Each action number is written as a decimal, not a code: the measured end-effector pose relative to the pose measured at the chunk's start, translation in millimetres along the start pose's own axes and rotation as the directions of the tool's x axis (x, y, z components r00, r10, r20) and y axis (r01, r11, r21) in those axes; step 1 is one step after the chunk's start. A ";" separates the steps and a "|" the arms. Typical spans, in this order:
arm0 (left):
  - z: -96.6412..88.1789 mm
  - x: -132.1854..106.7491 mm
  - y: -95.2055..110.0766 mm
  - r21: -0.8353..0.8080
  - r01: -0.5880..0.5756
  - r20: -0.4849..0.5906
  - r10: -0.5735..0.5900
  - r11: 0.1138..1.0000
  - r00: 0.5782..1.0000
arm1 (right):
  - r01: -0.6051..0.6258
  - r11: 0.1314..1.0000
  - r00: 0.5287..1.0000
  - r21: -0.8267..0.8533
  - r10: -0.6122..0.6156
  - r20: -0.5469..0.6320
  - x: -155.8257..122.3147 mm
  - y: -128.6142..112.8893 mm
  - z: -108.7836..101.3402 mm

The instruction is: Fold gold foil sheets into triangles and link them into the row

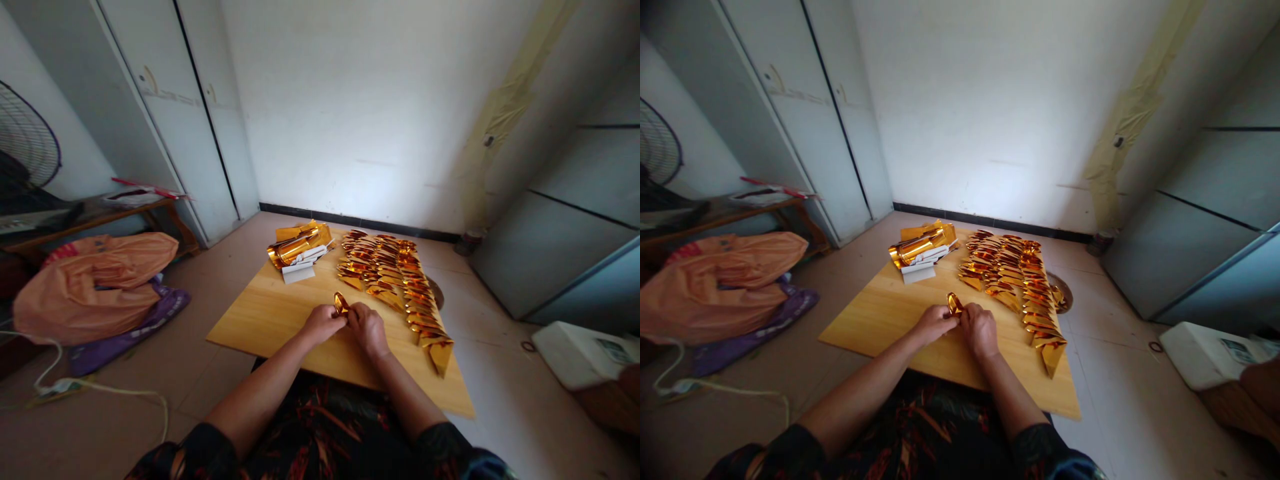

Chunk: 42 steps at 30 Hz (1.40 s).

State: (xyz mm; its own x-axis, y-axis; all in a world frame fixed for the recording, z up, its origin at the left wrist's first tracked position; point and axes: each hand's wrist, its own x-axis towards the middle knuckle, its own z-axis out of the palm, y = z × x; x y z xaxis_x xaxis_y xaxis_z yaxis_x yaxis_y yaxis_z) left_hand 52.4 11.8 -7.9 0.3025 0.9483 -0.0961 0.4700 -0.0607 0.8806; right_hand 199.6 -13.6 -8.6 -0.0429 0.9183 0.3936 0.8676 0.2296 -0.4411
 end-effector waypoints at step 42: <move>9.8 3.5 17.3 -0.267 0.181 -0.120 -0.219 0.947 0.968 | 0.034 0.999 0.987 0.036 -0.027 -0.158 5.9 2.0 -2.8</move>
State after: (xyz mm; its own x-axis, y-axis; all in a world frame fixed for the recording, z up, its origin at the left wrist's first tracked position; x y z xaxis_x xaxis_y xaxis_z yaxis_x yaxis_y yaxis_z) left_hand 69.8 11.0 2.4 0.0908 0.9689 -0.2302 0.2779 0.1973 0.9401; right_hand 202.5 -8.7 -4.9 0.0119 0.8494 0.5277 0.8472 0.2717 -0.4565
